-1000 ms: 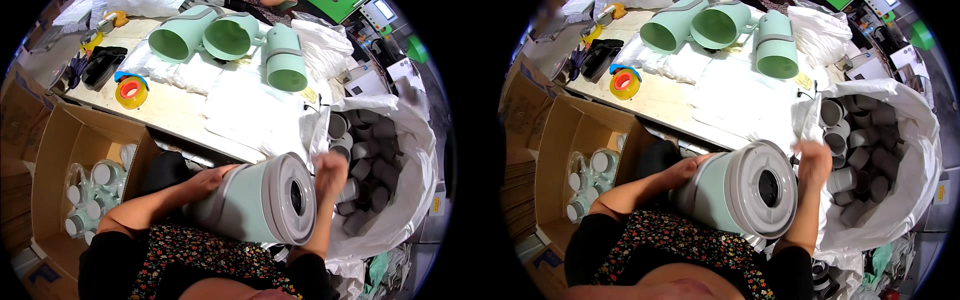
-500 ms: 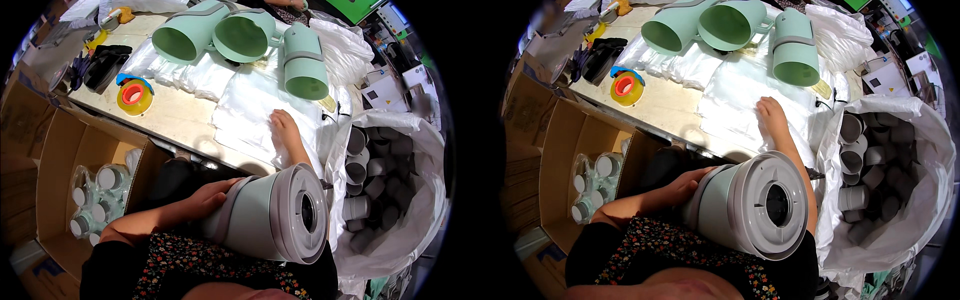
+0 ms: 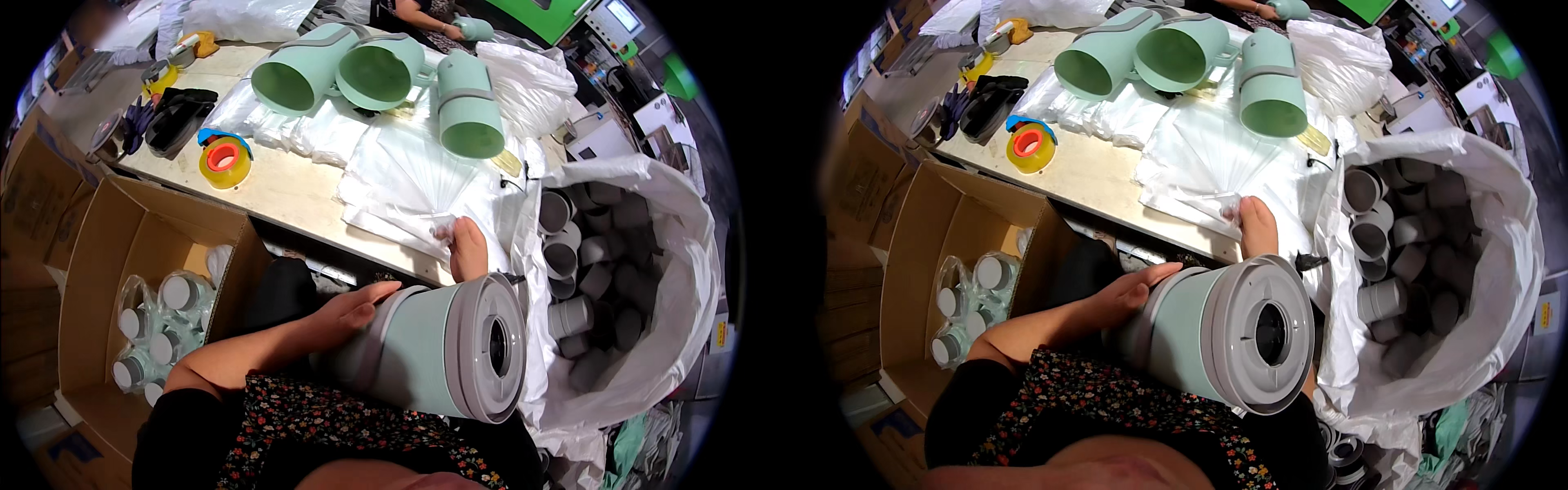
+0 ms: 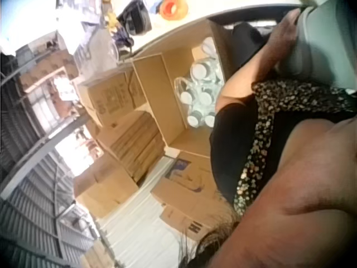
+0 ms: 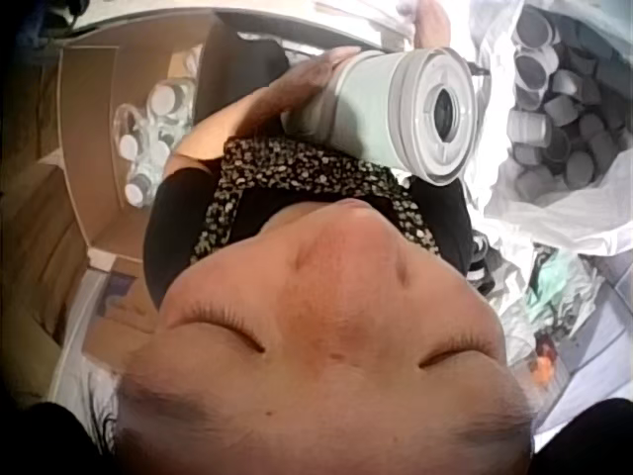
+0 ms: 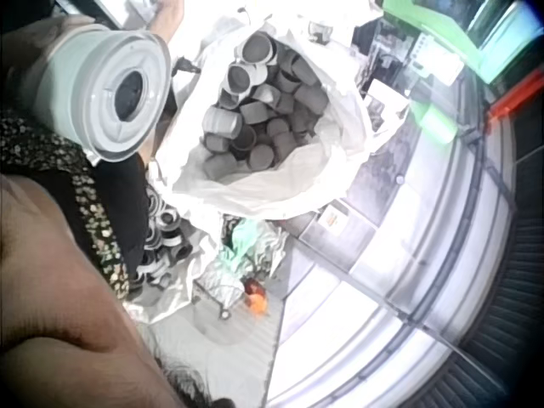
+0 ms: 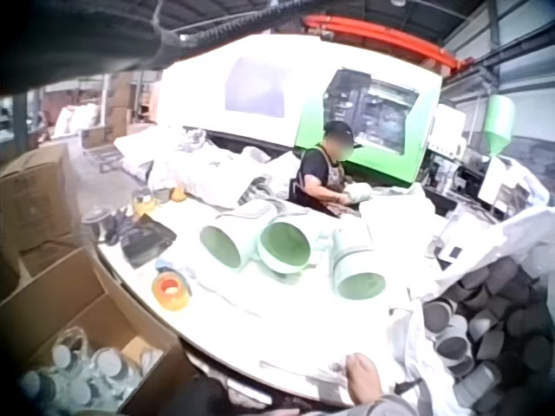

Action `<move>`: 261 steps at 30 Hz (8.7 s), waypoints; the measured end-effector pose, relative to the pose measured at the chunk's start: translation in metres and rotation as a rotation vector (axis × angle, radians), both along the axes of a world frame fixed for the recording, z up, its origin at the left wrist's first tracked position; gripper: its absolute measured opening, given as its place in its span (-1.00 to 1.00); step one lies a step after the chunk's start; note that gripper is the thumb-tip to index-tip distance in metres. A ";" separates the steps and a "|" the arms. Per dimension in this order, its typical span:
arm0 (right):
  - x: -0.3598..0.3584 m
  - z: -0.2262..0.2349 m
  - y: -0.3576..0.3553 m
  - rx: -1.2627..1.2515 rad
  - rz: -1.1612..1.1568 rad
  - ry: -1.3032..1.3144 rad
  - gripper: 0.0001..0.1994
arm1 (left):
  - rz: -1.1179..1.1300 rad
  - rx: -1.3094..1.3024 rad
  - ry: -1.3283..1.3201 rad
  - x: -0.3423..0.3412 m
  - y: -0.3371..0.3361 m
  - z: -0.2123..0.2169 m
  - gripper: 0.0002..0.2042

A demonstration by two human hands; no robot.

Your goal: The person assembles light green plastic pitchers by attaching gray lids and placing them into clear plastic bags. They repeatedly pick up pitcher bodies and lids from a table and a large white sack, secure the lids, and bag the finished units before placing them into a cardboard box.

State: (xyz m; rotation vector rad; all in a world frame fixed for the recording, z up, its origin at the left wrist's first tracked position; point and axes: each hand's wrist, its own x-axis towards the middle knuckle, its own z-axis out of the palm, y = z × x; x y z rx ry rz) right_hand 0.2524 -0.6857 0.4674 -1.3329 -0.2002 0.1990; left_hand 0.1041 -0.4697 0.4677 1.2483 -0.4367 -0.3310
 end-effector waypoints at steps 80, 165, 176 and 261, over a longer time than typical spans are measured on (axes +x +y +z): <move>0.047 0.012 -0.028 -0.347 -0.137 0.240 -0.47 | 0.552 1.694 0.673 -0.214 0.446 -0.290 -0.61; -0.482 -0.123 -0.536 -0.365 -0.444 0.789 -0.45 | -0.022 0.608 0.212 -0.045 -0.086 0.082 -0.37; -0.241 0.031 -0.323 -0.201 -0.241 0.701 -0.33 | -0.354 0.733 -0.365 -0.072 -0.115 0.093 -0.56; -0.173 0.117 -0.247 -0.773 0.130 -0.712 -0.45 | 0.114 0.528 0.033 -0.070 -0.117 0.050 -0.56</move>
